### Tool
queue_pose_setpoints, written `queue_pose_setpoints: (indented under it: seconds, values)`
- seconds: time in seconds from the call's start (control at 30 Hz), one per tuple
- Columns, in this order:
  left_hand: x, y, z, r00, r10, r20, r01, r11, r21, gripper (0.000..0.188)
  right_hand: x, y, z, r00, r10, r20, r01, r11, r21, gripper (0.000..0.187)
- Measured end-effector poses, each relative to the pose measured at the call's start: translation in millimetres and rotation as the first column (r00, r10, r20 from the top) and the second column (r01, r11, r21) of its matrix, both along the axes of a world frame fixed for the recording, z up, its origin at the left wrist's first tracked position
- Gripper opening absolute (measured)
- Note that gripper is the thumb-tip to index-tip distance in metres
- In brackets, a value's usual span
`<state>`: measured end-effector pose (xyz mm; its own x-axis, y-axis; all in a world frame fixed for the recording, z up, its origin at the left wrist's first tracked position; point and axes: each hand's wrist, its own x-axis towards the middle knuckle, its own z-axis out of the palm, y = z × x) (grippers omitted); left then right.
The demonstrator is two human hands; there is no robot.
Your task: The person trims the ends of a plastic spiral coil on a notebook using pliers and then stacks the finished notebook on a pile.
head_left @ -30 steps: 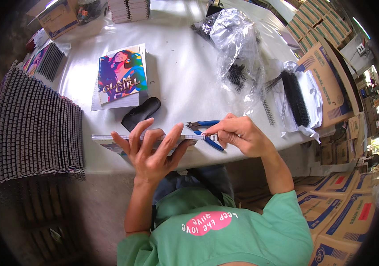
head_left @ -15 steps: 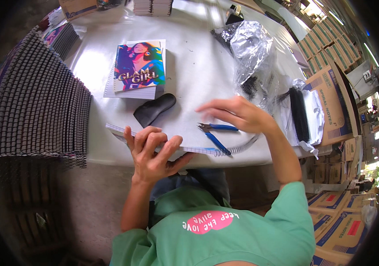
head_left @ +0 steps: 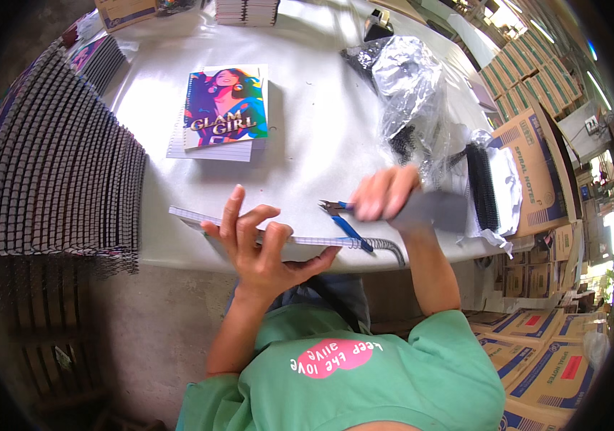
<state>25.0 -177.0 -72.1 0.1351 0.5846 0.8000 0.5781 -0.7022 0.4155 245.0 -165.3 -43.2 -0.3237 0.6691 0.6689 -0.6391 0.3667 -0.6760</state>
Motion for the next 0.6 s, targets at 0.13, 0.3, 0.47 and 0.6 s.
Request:
queue_pose_setpoints:
  seconds: [0.13,0.3,0.47,0.6]
  values:
    - [0,3,6,0.998,-0.06,-0.002,0.06,0.998,0.016,0.047,7,-25,5,0.572,-0.459,0.68,0.534,0.838,0.116,0.014]
    - [-4,3,12,0.994,-0.103,-0.033,0.101,0.994,-0.042,0.045,-4,-22,24,0.494,-0.396,0.774,0.48,0.867,0.137,0.017]
    - [-5,7,16,0.981,-0.179,0.072,0.185,0.979,-0.087,0.047,-23,-25,33,0.819,-0.316,0.478,0.312,0.946,0.09,0.017]
    - [-4,4,12,0.96,-0.212,0.184,0.225,0.973,-0.053,0.066,-22,-11,27,0.817,-0.341,0.465,0.404,0.914,-0.039,0.022]
